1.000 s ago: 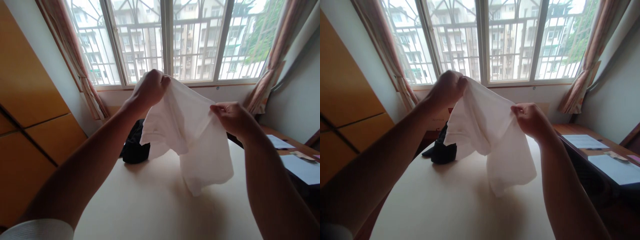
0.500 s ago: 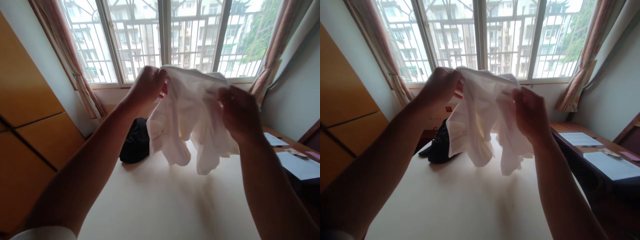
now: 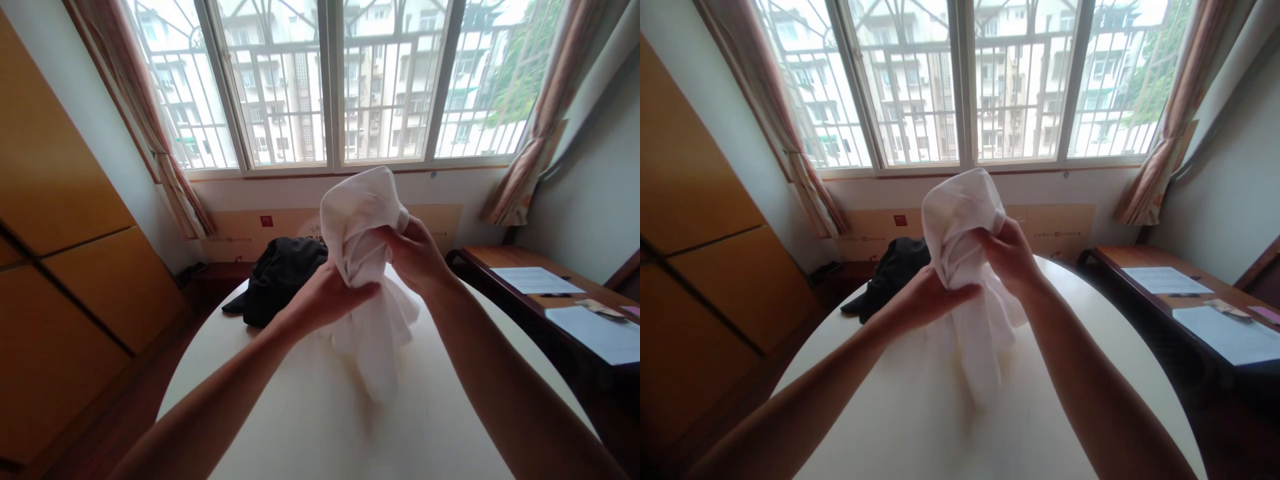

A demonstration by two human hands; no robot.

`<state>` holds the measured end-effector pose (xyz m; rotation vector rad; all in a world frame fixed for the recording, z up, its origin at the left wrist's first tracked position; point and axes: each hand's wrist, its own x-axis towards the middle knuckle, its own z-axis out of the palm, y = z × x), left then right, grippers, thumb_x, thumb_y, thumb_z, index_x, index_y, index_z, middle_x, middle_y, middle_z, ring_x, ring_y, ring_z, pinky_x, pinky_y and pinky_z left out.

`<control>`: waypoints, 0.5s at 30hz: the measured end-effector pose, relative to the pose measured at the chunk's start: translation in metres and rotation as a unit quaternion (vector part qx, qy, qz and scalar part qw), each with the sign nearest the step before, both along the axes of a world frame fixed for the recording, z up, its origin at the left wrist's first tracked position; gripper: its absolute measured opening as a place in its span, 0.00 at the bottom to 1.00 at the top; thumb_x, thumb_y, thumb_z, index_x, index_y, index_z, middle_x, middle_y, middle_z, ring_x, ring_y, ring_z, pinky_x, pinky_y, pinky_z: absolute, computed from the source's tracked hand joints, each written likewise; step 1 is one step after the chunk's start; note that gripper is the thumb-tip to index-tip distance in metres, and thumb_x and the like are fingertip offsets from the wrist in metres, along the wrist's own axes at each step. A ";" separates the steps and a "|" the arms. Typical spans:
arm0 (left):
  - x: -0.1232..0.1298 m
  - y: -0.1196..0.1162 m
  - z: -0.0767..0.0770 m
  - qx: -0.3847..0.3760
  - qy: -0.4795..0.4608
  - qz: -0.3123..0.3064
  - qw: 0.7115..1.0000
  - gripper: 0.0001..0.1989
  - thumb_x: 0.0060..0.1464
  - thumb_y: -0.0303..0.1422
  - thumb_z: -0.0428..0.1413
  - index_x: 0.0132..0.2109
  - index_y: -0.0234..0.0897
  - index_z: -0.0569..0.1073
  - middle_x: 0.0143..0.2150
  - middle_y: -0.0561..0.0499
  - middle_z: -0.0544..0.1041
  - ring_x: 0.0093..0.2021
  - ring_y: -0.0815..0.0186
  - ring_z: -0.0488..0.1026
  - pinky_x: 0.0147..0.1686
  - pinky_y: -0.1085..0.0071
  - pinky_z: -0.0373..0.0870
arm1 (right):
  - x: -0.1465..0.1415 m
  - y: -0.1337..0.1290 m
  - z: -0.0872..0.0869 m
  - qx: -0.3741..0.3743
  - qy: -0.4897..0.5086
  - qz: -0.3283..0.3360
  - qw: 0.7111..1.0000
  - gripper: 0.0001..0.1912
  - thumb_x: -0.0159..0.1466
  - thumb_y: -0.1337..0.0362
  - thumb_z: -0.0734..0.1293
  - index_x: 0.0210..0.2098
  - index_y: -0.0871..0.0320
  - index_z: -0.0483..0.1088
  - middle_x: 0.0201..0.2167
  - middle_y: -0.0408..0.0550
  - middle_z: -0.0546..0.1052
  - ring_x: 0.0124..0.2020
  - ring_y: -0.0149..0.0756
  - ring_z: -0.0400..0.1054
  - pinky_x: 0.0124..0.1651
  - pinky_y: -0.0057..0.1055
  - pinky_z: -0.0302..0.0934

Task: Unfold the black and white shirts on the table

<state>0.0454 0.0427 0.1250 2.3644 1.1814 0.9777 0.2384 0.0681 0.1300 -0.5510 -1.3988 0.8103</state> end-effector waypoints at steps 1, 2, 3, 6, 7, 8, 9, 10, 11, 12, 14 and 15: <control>-0.001 0.003 -0.004 0.012 -0.029 0.031 0.999 0.22 0.59 0.40 0.61 0.59 0.40 0.72 0.54 0.45 0.79 0.56 0.51 0.77 0.51 0.62 0.77 | -0.003 -0.004 0.002 -0.004 0.004 0.031 1.000 0.21 0.61 0.47 0.75 0.45 0.55 0.76 0.40 0.49 0.83 0.43 0.46 0.79 0.44 0.41 0.74; -0.003 0.006 -0.002 0.032 -0.061 0.066 0.995 0.22 0.60 0.38 0.60 0.60 0.39 0.71 0.54 0.44 0.80 0.56 0.51 0.77 0.50 0.61 0.76 | -0.004 -0.007 0.004 -0.006 -0.001 0.049 0.999 0.23 0.62 0.45 0.75 0.48 0.53 0.75 0.44 0.50 0.84 0.47 0.47 0.79 0.47 0.42 0.75; -0.008 0.010 0.005 0.059 -0.093 0.100 0.989 0.23 0.61 0.38 0.59 0.61 0.40 0.69 0.54 0.44 0.80 0.56 0.51 0.76 0.50 0.61 0.75 | -0.003 -0.010 0.006 -0.004 -0.009 0.053 0.999 0.25 0.62 0.44 0.75 0.51 0.52 0.74 0.49 0.50 0.83 0.51 0.47 0.78 0.50 0.44 0.75; -0.031 0.021 0.054 0.157 -0.133 0.185 0.961 0.24 0.60 0.38 0.61 0.62 0.43 0.66 0.53 0.48 0.80 0.57 0.52 0.73 0.52 0.59 0.73 | 0.011 -0.009 0.010 0.006 -0.031 0.022 0.999 0.30 0.63 0.43 0.75 0.58 0.49 0.70 0.56 0.50 0.81 0.58 0.47 0.76 0.57 0.48 0.73; -0.040 0.025 0.074 0.189 -0.124 0.206 0.952 0.24 0.60 0.38 0.62 0.61 0.44 0.67 0.53 0.50 0.80 0.56 0.52 0.73 0.52 0.58 0.72 | 0.016 -0.006 0.010 0.003 -0.034 0.018 0.999 0.31 0.63 0.43 0.74 0.59 0.49 0.69 0.55 0.51 0.82 0.57 0.47 0.77 0.57 0.49 0.73; -0.048 0.030 0.092 0.218 -0.103 0.220 0.945 0.24 0.60 0.38 0.62 0.60 0.45 0.67 0.53 0.52 0.79 0.55 0.53 0.73 0.53 0.57 0.71 | 0.020 -0.004 0.009 -0.005 -0.039 0.020 0.999 0.31 0.64 0.43 0.74 0.59 0.49 0.69 0.54 0.52 0.82 0.56 0.47 0.78 0.57 0.50 0.73; -0.055 0.036 0.107 0.242 -0.069 0.228 0.941 0.24 0.60 0.38 0.61 0.61 0.46 0.68 0.54 0.52 0.79 0.54 0.54 0.73 0.54 0.56 0.70 | 0.023 0.000 0.007 -0.018 -0.046 0.029 0.998 0.30 0.64 0.43 0.73 0.60 0.50 0.69 0.53 0.52 0.83 0.54 0.47 0.79 0.56 0.51 0.73; -0.060 0.044 0.116 0.254 -0.023 0.233 0.938 0.25 0.60 0.37 0.61 0.63 0.45 0.68 0.55 0.51 0.79 0.54 0.53 0.73 0.54 0.56 0.69 | 0.024 0.003 0.004 -0.035 -0.058 0.041 0.997 0.30 0.65 0.43 0.73 0.60 0.51 0.69 0.52 0.53 0.83 0.52 0.47 0.80 0.55 0.50 0.74; -0.064 0.053 0.119 0.252 0.031 0.239 0.937 0.27 0.60 0.37 0.60 0.65 0.43 0.67 0.55 0.49 0.78 0.54 0.52 0.73 0.55 0.55 0.69 | 0.024 0.006 0.001 -0.053 -0.075 0.053 0.994 0.30 0.65 0.44 0.73 0.60 0.52 0.69 0.51 0.54 0.84 0.50 0.47 0.80 0.53 0.50 0.74; -0.067 0.064 0.114 0.237 0.090 0.248 0.935 0.29 0.59 0.36 0.60 0.67 0.40 0.67 0.56 0.45 0.78 0.55 0.50 0.73 0.56 0.54 0.69 | 0.023 0.009 -0.003 -0.072 -0.096 0.063 0.991 0.29 0.66 0.45 0.73 0.60 0.53 0.69 0.50 0.55 0.84 0.49 0.47 0.81 0.52 0.49 0.75; -0.069 0.087 0.086 0.160 0.214 0.273 0.924 0.34 0.57 0.34 0.61 0.70 0.34 0.66 0.60 0.36 0.76 0.58 0.44 0.73 0.57 0.51 0.68 | 0.019 0.016 -0.012 -0.106 -0.153 0.073 0.980 0.28 0.67 0.46 0.72 0.59 0.56 0.69 0.49 0.57 0.84 0.47 0.47 0.81 0.48 0.46 0.76; -0.069 0.097 0.064 0.113 0.268 0.283 0.914 0.36 0.56 0.35 0.62 0.70 0.33 0.66 0.62 0.33 0.75 0.60 0.41 0.72 0.58 0.49 0.68 | 0.016 0.018 -0.018 -0.117 -0.187 0.072 0.973 0.27 0.68 0.47 0.71 0.59 0.56 0.70 0.49 0.58 0.83 0.47 0.47 0.81 0.47 0.45 0.76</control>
